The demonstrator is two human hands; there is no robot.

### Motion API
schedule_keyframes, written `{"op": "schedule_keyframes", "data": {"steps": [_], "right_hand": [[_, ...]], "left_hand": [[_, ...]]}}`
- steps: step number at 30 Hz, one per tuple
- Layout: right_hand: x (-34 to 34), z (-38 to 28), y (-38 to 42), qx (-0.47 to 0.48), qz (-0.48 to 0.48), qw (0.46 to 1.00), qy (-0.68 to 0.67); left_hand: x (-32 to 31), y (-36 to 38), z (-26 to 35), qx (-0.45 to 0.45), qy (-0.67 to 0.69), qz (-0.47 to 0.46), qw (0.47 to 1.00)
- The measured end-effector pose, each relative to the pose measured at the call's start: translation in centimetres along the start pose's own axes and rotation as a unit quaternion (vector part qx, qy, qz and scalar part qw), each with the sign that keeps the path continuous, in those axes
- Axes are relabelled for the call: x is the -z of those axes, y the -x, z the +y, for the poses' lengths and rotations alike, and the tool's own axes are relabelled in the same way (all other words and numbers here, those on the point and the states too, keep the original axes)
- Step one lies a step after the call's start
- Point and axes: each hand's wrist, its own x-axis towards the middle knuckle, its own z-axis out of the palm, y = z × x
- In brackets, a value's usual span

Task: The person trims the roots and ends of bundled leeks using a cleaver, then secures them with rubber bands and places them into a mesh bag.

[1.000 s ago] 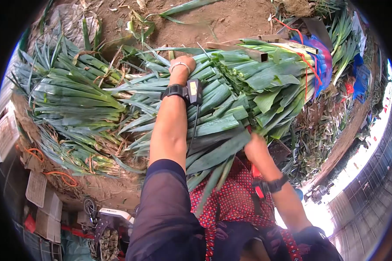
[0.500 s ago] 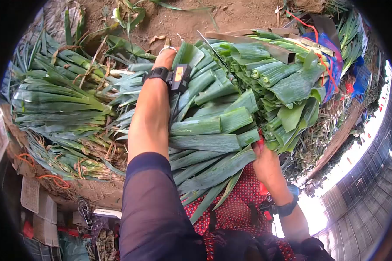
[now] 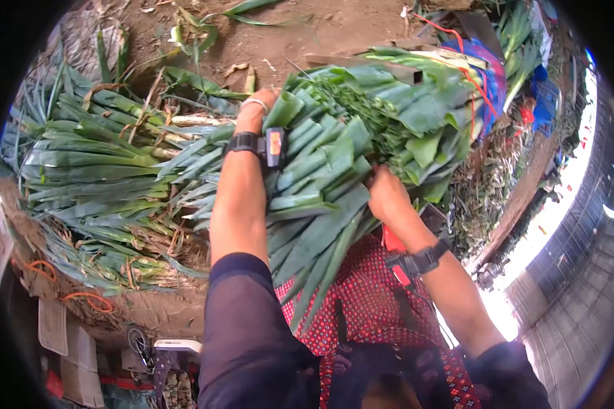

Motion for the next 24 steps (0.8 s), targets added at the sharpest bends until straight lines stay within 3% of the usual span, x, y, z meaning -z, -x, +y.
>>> {"op": "schedule_keyframes", "data": {"steps": [2,3,5,9,11,12,13,14,16,18,20,22,24], "right_hand": [[1.9,-0.2,1.3,-0.025,-0.024,0.999,0.005],[4.2,-0.2,3.3,0.068,-0.027,0.997,0.024],[7.0,1.1,8.0,-0.036,-0.058,0.997,-0.032],[11.6,5.8,17.9,-0.145,-0.088,0.985,0.04],[10.5,8.9,19.4,-0.131,-0.082,0.988,0.023],[9.3,10.0,19.6,-0.123,-0.079,0.989,0.014],[7.8,9.9,18.0,-0.081,-0.046,0.996,0.002],[6.0,9.7,15.7,-0.062,-0.045,0.997,-0.011],[1.1,9.4,9.4,-0.055,-0.062,0.996,-0.02],[-6.1,11.3,4.1,0.19,0.178,0.965,0.006],[-4.5,9.1,3.6,0.227,0.234,0.945,0.013],[-2.4,9.2,5.6,0.14,0.161,0.977,-0.015],[-1.1,10.3,8.6,-0.045,-0.039,0.994,-0.097]], "left_hand": [[-2.0,-2.4,-2.6,0.009,0.052,0.004,0.999],[-2.4,-2.8,-3.2,0.001,0.038,0.007,0.999],[-1.8,-1.8,-2.6,0.006,0.042,0.029,0.999],[-2.3,-2.6,-3.8,0.029,0.039,0.008,0.999],[-1.9,-0.2,-2.0,0.023,0.133,0.029,0.99],[-2.0,0.5,-1.9,0.007,0.252,0.03,0.967],[-1.9,1.5,-1.5,-0.008,0.368,0.028,0.929],[-0.9,4.1,1.3,-0.018,0.348,0.077,0.934],[-1.0,3.4,0.6,0.044,0.322,0.074,0.943],[-1.8,3.1,-0.5,0.036,0.372,0.09,0.923],[-2.6,2.2,-3.3,-0.015,0.334,0.095,0.938],[-4.3,0.5,-9.3,-0.114,0.214,0.084,0.966],[-5.5,-2.9,-14.7,-0.224,0.156,0.091,0.958]]}}
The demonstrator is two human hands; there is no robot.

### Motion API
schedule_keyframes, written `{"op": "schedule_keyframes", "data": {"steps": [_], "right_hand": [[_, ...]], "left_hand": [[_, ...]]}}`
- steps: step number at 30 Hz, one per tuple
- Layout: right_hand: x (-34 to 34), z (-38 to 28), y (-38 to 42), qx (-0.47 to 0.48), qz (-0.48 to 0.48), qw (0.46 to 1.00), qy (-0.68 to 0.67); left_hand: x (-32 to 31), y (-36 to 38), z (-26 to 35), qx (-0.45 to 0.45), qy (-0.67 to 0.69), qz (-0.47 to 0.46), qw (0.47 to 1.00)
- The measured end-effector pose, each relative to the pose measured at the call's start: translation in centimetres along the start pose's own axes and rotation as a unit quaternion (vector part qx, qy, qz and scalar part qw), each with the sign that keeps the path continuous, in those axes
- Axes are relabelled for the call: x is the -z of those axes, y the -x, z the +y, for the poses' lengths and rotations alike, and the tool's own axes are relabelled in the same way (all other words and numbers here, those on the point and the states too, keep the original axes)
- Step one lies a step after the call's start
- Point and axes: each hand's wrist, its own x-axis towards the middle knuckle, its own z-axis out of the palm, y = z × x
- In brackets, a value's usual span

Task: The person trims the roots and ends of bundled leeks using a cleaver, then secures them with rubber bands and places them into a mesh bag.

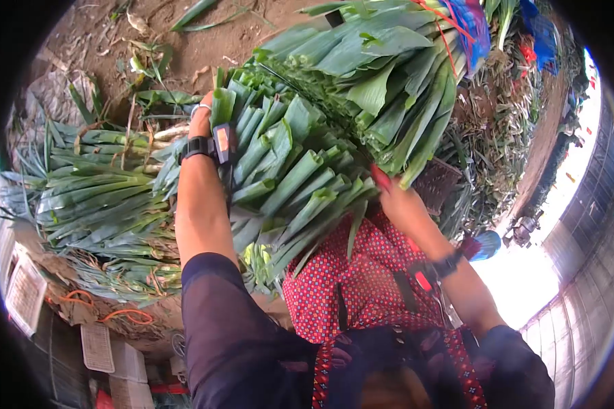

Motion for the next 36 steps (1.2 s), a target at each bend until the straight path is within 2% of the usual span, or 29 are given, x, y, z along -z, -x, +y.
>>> {"op": "schedule_keyframes", "data": {"steps": [2,3,5,6,8,11,12,14,16,19,22,24,25,26,28,29,33,34,35,36], "right_hand": [[0.7,1.7,4.1,-0.014,0.039,0.998,-0.04],[0.0,1.8,3.6,-0.019,0.043,0.998,-0.045],[-2.6,2.6,2.4,-0.038,0.049,0.997,-0.055],[-4.4,3.3,0.4,0.039,0.072,0.995,-0.052],[-7.7,3.9,-4.9,0.198,0.11,0.973,-0.044],[-9.7,4.2,-5.7,0.207,0.144,0.967,-0.018],[-9.9,5.3,-5.1,0.165,0.06,0.984,-0.006],[-9.1,6.6,-4.9,0.088,-0.083,0.992,0.016],[-7.6,6.0,-1.9,0.126,0.026,0.991,-0.04],[-7.2,5.5,0.4,-0.001,-0.047,0.996,-0.076],[-10.1,6.0,-3.8,0.2,0.079,0.974,-0.076],[-13.0,7.3,-5.4,0.178,-0.003,0.949,-0.261],[-12.2,6.4,-4.8,0.196,0.062,0.953,-0.221],[-11.1,6.3,-4.5,0.166,0.027,0.974,-0.151],[-9.1,6.3,-3.4,0.101,-0.041,0.994,-0.015],[-8.1,6.9,-2.5,0.08,-0.067,0.993,-0.049],[-7.5,5.3,-1.0,-0.023,-0.128,0.991,-0.031],[-8.1,5.1,-2.3,-0.035,-0.138,0.964,-0.225],[-9.2,5.3,-3.7,-0.046,-0.148,0.899,-0.409],[-10.8,5.6,-4.7,-0.057,-0.154,0.799,-0.578]], "left_hand": [[1.4,-0.2,-3.0,0.137,0.086,-0.045,0.986],[0.5,0.8,2.1,0.159,0.143,0.072,0.974],[-0.5,-0.1,20.6,0.273,0.249,0.129,0.92],[-1.0,-0.3,22.2,0.274,0.247,0.125,0.921],[-1.2,0.2,21.9,0.256,0.241,0.134,0.926],[-2.7,2.2,21.3,0.224,0.23,0.187,0.928],[-3.4,3.0,21.0,0.212,0.223,0.209,0.928],[-3.9,3.3,19.2,0.22,0.305,0.22,0.9],[-3.7,3.4,20.3,0.235,0.354,0.233,0.875],[-6.4,5.0,18.6,0.246,0.407,0.213,0.853],[-7.8,5.8,15.4,0.255,0.462,0.189,0.828],[-8.2,6.6,13.5,0.279,0.522,0.168,0.788],[-8.4,6.7,12.8,0.287,0.547,0.158,0.77],[-8.7,7.0,12.2,0.289,0.566,0.15,0.757],[-8.6,7.6,11.8,0.267,0.532,0.145,0.79],[-8.4,7.5,12.4,0.247,0.501,0.146,0.817],[-9.5,8.1,14.1,0.18,0.373,0.146,0.899],[-9.7,7.5,13.9,0.159,0.338,0.142,0.917],[-8.9,7.9,10.2,0.067,-0.12,0.079,0.987],[-9.0,8.4,7.8,0.121,-0.059,0.069,0.988]]}}
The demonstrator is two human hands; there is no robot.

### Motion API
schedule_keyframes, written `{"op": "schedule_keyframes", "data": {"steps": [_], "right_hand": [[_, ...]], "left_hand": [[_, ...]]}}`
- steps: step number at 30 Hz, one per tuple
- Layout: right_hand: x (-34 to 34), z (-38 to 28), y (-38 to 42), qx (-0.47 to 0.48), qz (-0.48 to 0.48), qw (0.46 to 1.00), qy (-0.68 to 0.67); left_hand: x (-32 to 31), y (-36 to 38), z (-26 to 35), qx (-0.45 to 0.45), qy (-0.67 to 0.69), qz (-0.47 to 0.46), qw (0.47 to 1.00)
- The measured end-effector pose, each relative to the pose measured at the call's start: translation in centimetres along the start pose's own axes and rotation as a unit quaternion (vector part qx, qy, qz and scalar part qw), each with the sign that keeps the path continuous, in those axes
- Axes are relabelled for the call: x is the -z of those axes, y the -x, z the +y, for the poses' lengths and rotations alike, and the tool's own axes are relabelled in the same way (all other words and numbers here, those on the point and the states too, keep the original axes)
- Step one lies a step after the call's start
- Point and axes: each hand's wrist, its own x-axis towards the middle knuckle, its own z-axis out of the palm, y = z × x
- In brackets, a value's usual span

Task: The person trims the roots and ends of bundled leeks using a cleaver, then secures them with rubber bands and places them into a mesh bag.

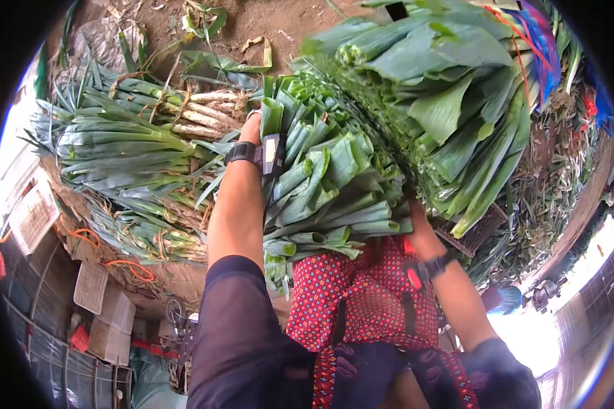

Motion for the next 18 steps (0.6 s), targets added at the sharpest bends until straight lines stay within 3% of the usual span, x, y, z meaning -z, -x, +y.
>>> {"op": "schedule_keyframes", "data": {"steps": [1,2,3,5,6,9,10,11,13,14,16,17,18], "right_hand": [[0.1,1.3,-0.8,0.006,-0.021,0.981,-0.194],[1.2,2.4,-0.8,0.086,-0.01,0.996,-0.009],[2.9,3.1,-0.8,0.165,-0.001,0.971,0.176],[3.4,3.6,-1.2,0.08,0.093,0.924,0.362],[3.7,3.9,-1.4,0.027,0.125,0.887,0.445],[4.9,6.2,2.8,0.109,0.106,0.83,0.536],[5.4,7.7,1.4,0.048,0.113,0.939,0.32],[6.0,9.4,-1.3,-0.009,0.115,0.99,0.084],[11.5,19.7,-9.2,0.093,0.057,0.972,0.206],[13.9,24.4,-12.9,0.148,0.036,0.954,0.26],[13.4,21.6,-11.5,0.234,0.048,0.802,0.548],[12.5,18.7,-9.3,0.238,0.043,0.768,0.593],[11.3,15.4,-7.0,0.243,0.039,0.731,0.637]], "left_hand": [[-0.4,0.0,-2.4,0.058,0.053,-0.015,0.997],[0.2,0.8,-0.2,0.075,0.013,-0.051,0.996],[-0.3,1.4,-1.6,0.076,0.105,-0.015,0.991],[-1.0,2.5,-0.4,0.143,0.304,0.006,0.942],[-1.3,3.0,0.7,0.168,0.364,0.011,0.916],[-2.1,3.5,0.7,0.207,0.424,0.016,0.882],[-2.2,3.2,0.4,0.214,0.431,0.019,0.876],[-2.5,2.6,-0.1,0.217,0.435,0.023,0.874],[-2.8,2.0,-1.3,0.238,0.442,0.032,0.864],[-2.8,1.9,-1.6,0.253,0.456,0.034,0.852],[-3.4,1.8,-0.4,0.259,0.55,0.016,0.794],[-3.7,2.3,1.3,0.285,0.62,0.039,0.73],[-4.1,2.0,-1.9,0.22,0.569,0.018,0.792]]}}
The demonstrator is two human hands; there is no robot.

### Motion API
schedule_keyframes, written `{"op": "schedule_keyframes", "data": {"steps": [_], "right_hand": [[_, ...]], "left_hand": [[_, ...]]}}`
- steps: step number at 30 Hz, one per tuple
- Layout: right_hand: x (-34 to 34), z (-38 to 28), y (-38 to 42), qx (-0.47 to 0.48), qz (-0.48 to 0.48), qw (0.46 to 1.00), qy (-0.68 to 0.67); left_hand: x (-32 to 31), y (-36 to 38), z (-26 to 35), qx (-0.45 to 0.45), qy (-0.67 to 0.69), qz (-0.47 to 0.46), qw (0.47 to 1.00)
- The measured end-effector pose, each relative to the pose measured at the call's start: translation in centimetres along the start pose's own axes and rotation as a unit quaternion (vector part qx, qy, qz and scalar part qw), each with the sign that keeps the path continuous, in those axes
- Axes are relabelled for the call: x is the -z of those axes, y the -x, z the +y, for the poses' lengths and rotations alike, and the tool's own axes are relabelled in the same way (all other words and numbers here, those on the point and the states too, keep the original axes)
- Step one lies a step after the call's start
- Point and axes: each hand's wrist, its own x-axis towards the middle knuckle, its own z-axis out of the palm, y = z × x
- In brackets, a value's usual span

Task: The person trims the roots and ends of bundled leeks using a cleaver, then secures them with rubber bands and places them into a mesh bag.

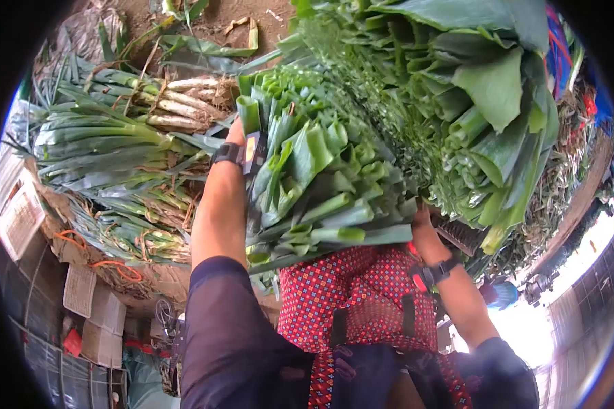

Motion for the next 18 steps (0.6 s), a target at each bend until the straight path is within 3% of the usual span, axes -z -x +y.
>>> {"op": "schedule_keyframes", "data": {"steps": [2,3,5,6,7,8,10,12,15,16,17,18], "right_hand": [[6.3,-5.7,1.0,-0.035,-0.013,0.995,-0.091],[7.5,-7.5,1.6,-0.055,-0.011,0.99,-0.127],[7.2,-8.4,2.9,-0.115,0.014,0.98,-0.163],[5.5,-7.8,2.2,-0.131,0.027,0.945,-0.298],[3.0,-6.6,0.9,-0.143,0.039,0.893,-0.425],[2.7,-6.4,-0.2,-0.166,0.007,0.826,-0.538],[2.2,-5.9,-2.4,-0.238,-0.036,0.642,-0.728],[1.1,-4.8,-1.7,-0.288,-0.021,0.62,-0.73],[0.9,-2.7,0.1,-0.359,0.014,0.586,-0.726],[1.3,-2.9,0.7,-0.266,-0.028,0.748,-0.607],[1.7,-3.2,1.3,-0.166,-0.04,0.906,-0.387],[2.1,-3.5,1.9,-0.086,-0.002,0.977,-0.194]], "left_hand": [[3.7,-2.1,-1.4,-0.108,-0.224,-0.024,0.968],[4.7,-2.6,-1.7,-0.153,-0.367,0.001,0.917],[1.8,-0.8,0.0,-0.089,-0.256,0.005,0.963],[0.2,0.2,1.0,-0.058,-0.198,0.013,0.978],[4.1,-2.7,-1.2,-0.113,-0.294,-0.002,0.949],[2.5,-1.7,-0.6,-0.059,-0.177,0.011,0.982],[-0.6,0.4,-0.1,0.041,0.014,0.046,0.998],[-1.8,0.7,0.2,0.101,0.08,0.108,0.986],[-0.6,0.4,-0.7,0.076,0.022,0.029,0.996],[0.1,0.5,-0.9,0.069,0.004,0.026,0.997],[0.7,0.6,-1.1,0.065,-0.008,0.028,0.997],[1.2,0.9,-1.5,0.062,-0.017,0.031,0.997]]}}
